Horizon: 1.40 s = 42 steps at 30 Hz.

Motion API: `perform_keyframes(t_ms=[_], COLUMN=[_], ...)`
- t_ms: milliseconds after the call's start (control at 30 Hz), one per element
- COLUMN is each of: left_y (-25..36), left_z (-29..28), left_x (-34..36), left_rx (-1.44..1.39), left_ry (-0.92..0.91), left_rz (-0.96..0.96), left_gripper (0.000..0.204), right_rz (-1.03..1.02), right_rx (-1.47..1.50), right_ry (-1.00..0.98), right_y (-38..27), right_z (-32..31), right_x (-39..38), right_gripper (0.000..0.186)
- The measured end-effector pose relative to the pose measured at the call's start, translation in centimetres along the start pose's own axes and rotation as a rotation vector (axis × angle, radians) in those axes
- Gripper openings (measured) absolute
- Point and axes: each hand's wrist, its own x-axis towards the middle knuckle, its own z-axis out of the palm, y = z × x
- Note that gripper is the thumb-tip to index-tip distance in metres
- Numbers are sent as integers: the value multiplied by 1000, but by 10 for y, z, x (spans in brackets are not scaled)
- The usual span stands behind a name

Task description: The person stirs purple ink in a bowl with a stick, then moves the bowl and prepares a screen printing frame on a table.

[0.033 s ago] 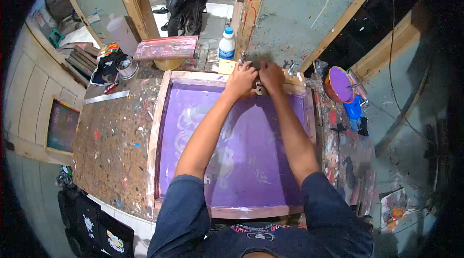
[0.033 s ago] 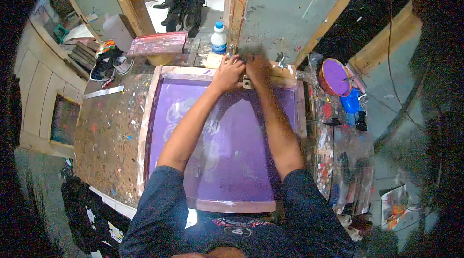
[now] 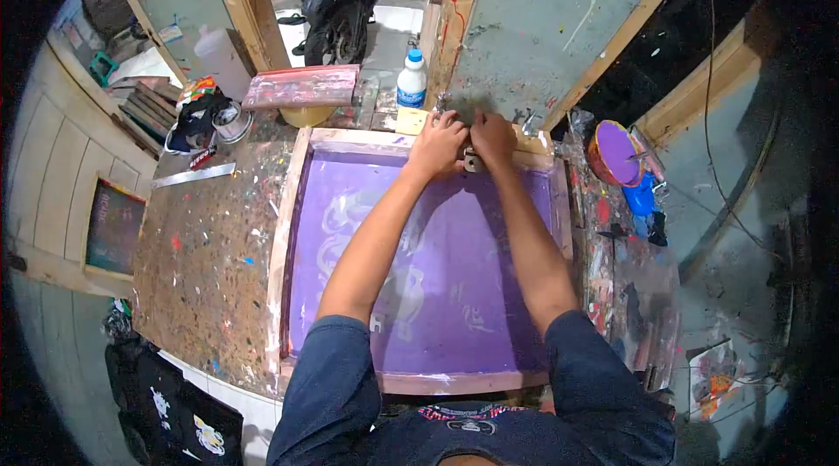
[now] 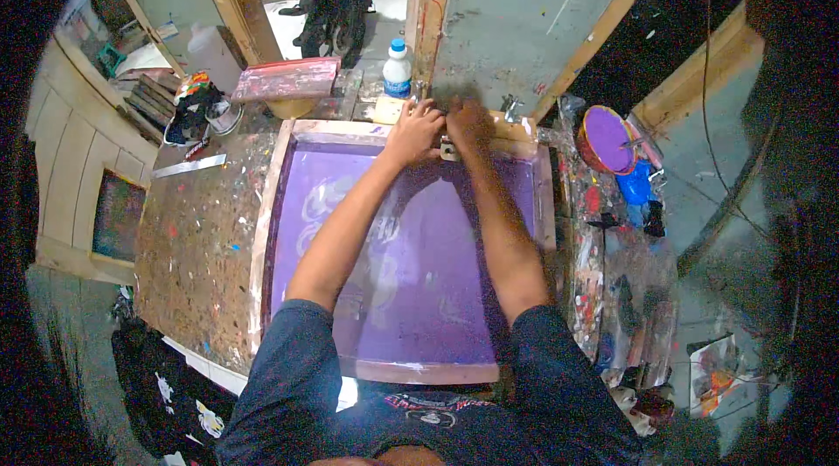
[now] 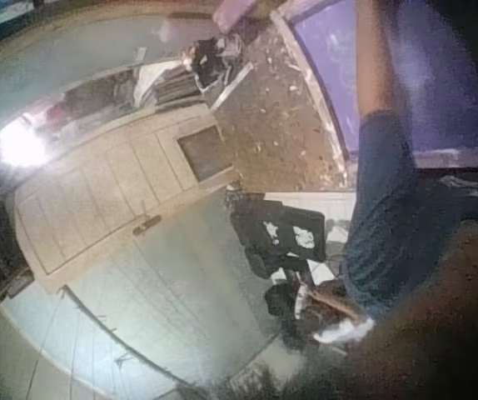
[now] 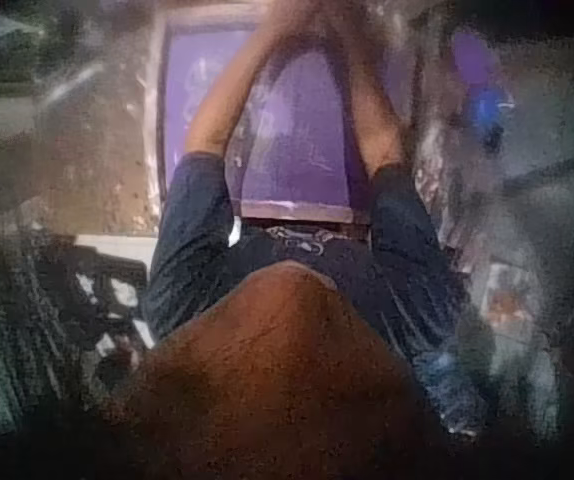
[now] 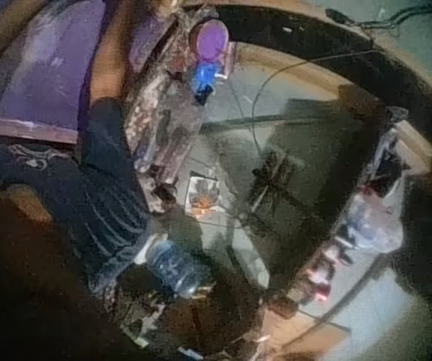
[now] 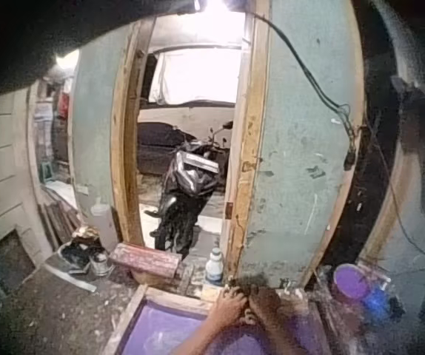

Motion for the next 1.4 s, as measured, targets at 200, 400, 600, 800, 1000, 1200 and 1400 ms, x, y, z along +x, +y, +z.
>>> perform_keyframes(t_ms=[200, 400, 600, 800, 1000, 1200, 1400], left_y=[-6, -7, 4, -19, -17, -18, -21], left_z=[5, 9, 8, 14, 15, 23, 22], left_x=[-9, -6, 8, -2, 12, 13, 11], left_rx=[-8, 24, -3, -2, -91, -124, -88], left_ry=[22, -50, -53, -134, -35, -70, -99], left_rz=[-29, -30, -14, -18, 56, 47, 41], left_gripper=[62, 65, 63, 59, 49, 50, 53], right_rz=[-136, -392, -672, -711, -639, -267, -470], right_rx=[108, 352, -137, -86, -131, 808, -30], right_ry=[-158, -488, -363, -676, -588, -810, -712], right_y=[11, 28, 28, -20, 2, -15, -10], right_z=[4, 0, -7, -51, -35, -37, -49], right_x=[11, 47, 75, 58, 84, 97, 90], right_gripper=[51, 46, 48, 54, 53, 54, 54])
